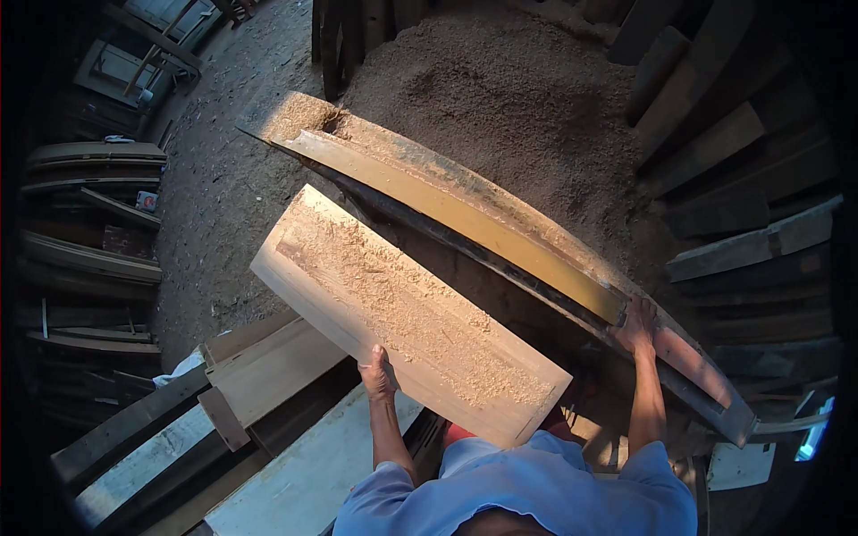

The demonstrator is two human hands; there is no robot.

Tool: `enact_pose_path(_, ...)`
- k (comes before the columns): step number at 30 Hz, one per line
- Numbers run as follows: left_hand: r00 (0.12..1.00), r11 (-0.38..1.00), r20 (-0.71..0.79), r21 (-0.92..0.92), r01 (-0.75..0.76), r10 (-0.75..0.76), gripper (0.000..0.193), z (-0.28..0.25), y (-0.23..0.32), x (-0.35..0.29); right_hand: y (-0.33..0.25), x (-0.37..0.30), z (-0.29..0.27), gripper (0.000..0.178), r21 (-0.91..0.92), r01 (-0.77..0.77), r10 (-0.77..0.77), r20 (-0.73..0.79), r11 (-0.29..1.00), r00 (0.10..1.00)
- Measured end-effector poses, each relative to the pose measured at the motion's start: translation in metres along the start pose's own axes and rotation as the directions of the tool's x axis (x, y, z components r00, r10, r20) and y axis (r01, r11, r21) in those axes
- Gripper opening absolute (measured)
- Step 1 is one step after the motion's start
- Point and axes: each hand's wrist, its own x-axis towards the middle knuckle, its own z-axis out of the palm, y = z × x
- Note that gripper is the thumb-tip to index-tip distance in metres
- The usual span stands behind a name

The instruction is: The person sands wood pieces using a belt sander, then picks up and turns over the boards to check the surface.

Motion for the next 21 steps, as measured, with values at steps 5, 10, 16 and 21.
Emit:
enact_pose_path(5,0.988,0.984,-0.056,-0.094,-0.152,0.147,0.009,0.032,0.073,0.004,-0.053,-0.059,-0.001,0.088,0.144,0.217,-0.179,-0.242,0.965,0.954)
enact_pose_path(10,0.977,0.973,0.055,-0.118,-0.197,0.205,0.013,0.075,0.104,0.061,-0.1,-0.095,0.049,0.084,0.938,0.244,-0.185,-0.201,0.246,0.962)
enact_pose_path(16,0.954,0.98,0.226,0.002,-0.201,0.195,0.013,0.109,0.137,0.111,-0.11,-0.069,0.058,0.073,0.95,0.102,-0.088,-0.134,-0.296,0.987)
enact_pose_path(21,0.965,0.974,0.261,0.213,-0.075,0.017,0.022,0.148,0.152,0.11,-0.075,-0.08,0.04,0.071,0.926,0.006,-0.107,-0.05,-0.378,0.993)
